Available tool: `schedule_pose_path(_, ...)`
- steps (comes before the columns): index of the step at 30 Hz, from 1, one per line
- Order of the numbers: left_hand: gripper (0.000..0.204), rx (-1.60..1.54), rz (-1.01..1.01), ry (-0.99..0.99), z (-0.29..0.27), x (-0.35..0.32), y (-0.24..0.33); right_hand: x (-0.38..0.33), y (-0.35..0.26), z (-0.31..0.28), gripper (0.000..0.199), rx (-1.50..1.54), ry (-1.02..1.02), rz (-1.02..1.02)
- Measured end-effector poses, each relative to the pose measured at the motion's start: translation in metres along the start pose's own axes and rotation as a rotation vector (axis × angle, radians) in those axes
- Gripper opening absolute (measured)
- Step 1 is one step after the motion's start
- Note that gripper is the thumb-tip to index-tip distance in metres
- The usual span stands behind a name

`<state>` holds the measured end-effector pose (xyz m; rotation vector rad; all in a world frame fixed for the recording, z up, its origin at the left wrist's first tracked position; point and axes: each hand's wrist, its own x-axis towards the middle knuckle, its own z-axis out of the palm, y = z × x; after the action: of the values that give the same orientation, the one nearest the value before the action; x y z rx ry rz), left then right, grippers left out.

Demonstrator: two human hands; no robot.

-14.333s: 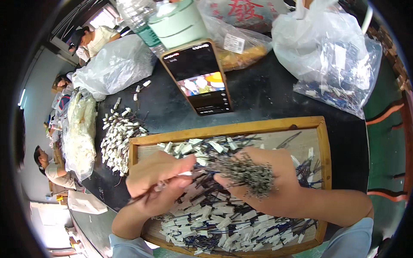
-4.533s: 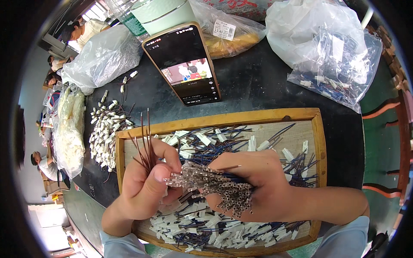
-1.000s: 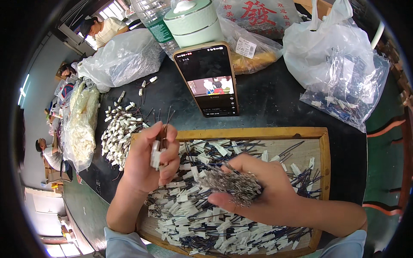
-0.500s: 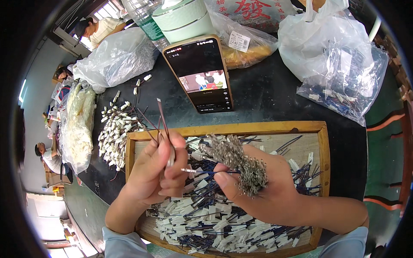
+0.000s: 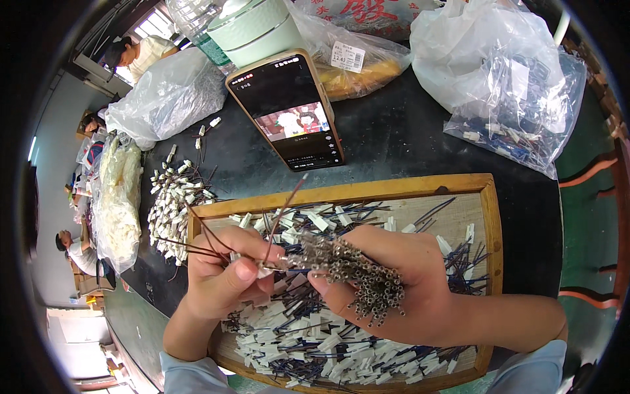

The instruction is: The person inserts wires into white plastic connectors by hand at an assembly station.

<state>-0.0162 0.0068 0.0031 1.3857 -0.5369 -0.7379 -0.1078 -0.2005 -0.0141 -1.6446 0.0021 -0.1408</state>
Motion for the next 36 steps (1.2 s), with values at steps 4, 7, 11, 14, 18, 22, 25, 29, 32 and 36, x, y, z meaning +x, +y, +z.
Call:
schedule_pose_path(4, 0.026, -0.010, 0.010, 0.019, -0.003, 0.000, -0.002, 0.002, -0.004, -0.003, 0.014, -0.093, -0.042, -0.194)
schedule_pose_path(7, 0.025, -0.053, -0.008, 0.002, -0.004, -0.001, -0.002, 0.005, -0.002, -0.003, 0.014, -0.102, -0.037, -0.204)
schedule_pose_path(11, 0.024, -0.080, 0.009, -0.020, -0.003, -0.002, -0.002, 0.004, -0.006, -0.004, 0.014, -0.120, -0.041, -0.148)
schedule_pose_path(14, 0.023, -0.092, 0.019, 0.014, -0.003, -0.001, -0.005, 0.002, -0.004, -0.003, 0.013, -0.091, -0.026, -0.138)
schedule_pose_path(18, 0.024, -0.112, 0.005, 0.019, -0.003, 0.000, -0.003, 0.004, -0.005, -0.003, 0.013, -0.094, -0.024, -0.122)
schedule_pose_path(22, 0.025, -0.130, 0.010, -0.028, -0.003, 0.002, -0.006, 0.006, 0.003, -0.004, 0.013, -0.069, -0.109, -0.234)
schedule_pose_path(25, 0.026, -0.150, -0.022, -0.014, -0.003, 0.000, -0.006, 0.007, 0.003, -0.007, 0.014, -0.059, -0.166, -0.254)
schedule_pose_path(29, 0.024, -0.160, 0.012, 0.018, -0.003, 0.000, -0.008, 0.008, 0.002, -0.008, 0.014, -0.083, -0.200, -0.268)
schedule_pose_path(32, 0.026, -0.134, 0.031, 0.004, -0.001, 0.001, -0.006, 0.007, 0.001, -0.009, 0.014, -0.126, -0.219, -0.217)
schedule_pose_path(36, 0.028, 0.115, 0.046, -0.055, 0.004, 0.002, -0.001, 0.007, 0.008, -0.008, 0.015, -0.078, -0.171, -0.274)
